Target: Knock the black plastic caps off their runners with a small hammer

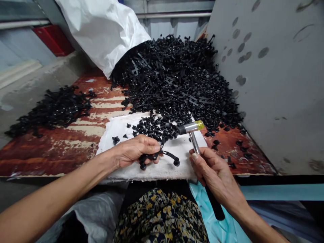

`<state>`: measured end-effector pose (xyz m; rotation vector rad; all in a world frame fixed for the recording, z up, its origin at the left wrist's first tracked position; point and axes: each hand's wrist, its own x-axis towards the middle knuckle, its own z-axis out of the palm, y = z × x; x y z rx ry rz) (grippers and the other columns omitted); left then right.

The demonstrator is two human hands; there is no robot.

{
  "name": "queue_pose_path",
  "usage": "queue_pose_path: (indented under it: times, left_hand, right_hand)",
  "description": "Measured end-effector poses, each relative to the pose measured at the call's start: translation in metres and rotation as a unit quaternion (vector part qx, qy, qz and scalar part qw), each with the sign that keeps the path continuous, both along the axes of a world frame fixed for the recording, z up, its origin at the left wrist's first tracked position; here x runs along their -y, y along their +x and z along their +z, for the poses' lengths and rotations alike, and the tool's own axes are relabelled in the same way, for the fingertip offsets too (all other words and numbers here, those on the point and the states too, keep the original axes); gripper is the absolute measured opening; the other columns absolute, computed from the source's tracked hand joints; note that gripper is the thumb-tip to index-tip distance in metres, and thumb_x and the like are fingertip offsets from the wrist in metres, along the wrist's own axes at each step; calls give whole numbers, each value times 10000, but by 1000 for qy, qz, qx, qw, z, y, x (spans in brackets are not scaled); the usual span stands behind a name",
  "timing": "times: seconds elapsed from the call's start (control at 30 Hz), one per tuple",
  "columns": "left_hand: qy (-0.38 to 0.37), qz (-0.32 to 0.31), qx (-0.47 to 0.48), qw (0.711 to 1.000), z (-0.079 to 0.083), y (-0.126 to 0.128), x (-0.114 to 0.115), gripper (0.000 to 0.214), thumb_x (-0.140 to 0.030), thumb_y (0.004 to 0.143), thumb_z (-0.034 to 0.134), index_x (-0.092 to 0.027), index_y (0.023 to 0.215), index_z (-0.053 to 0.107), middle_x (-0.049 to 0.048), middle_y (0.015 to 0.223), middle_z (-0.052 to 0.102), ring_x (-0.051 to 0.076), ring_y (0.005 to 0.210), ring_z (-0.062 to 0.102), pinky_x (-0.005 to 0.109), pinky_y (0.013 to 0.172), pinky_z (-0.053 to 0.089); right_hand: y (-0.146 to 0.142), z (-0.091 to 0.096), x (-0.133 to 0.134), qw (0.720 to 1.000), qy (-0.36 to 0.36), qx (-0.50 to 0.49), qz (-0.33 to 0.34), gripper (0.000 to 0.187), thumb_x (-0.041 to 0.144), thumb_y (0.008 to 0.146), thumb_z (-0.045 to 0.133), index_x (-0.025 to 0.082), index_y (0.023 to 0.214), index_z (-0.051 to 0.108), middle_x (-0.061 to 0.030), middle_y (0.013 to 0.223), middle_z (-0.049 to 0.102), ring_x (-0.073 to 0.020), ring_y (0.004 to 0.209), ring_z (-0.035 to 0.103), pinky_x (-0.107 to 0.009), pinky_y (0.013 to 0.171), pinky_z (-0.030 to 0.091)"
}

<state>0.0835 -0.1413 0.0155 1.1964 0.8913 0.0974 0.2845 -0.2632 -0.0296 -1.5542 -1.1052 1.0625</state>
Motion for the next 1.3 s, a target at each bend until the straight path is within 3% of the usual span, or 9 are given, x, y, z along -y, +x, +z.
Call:
queue_pose_path:
  times: [0.33,0.47,0.6,0.73,0.93,1.13,1.3]
  left_hand:
    - [-14,-10,-10,1000,-1,0,-2,348,-436,660,734,-124,596,594,1,537,572,48,411,387,196,405,304]
    - [-27,-6,-23,999,1,1,-2,310,-400,667,731,-128,597,600,5,532,573,47,404,378,196,400,303]
    - [-36,-18,-47,998,3,4,-5,297,-391,620,752,-138,597,597,8,519,580,52,385,378,199,384,310]
    - [-30,-21,-55,998,3,4,-8,323,-396,582,762,-151,572,552,8,528,590,56,381,385,202,381,313]
    - [17,-42,-110,993,13,11,-6,308,-408,620,728,-159,619,548,-5,523,577,78,422,434,200,426,291]
    - [182,-35,-168,968,10,16,-3,290,-312,733,614,-153,504,533,-25,457,489,74,416,369,214,435,234]
    - [151,27,-154,976,12,10,2,245,-295,724,629,-148,543,552,-11,505,554,82,466,420,211,473,272]
  right_hand:
    - [1,-2,0,1000,-2,-4,11,269,473,903,511,216,842,561,85,516,376,-96,414,314,-228,378,247]
    - [1,2,0,999,24,43,18,240,422,916,495,208,847,581,46,591,471,-119,497,426,-241,469,371]
    - [1,6,-3,983,94,151,45,222,298,920,467,187,1039,618,-60,890,682,-193,764,626,-307,697,513]
    - [2,3,-9,953,165,240,81,400,182,922,413,133,1298,544,-163,1189,671,-265,1064,645,-417,918,508]
    - [2,3,-14,925,177,313,126,501,104,886,387,131,1368,517,-176,1135,688,-296,1090,648,-477,899,534]
    - [0,5,-13,942,166,265,120,451,152,912,423,178,1344,551,-139,1192,690,-263,1118,642,-434,944,516]
    - [1,8,-9,978,112,173,45,393,270,910,497,191,1279,607,-107,1174,703,-255,1063,650,-425,942,496]
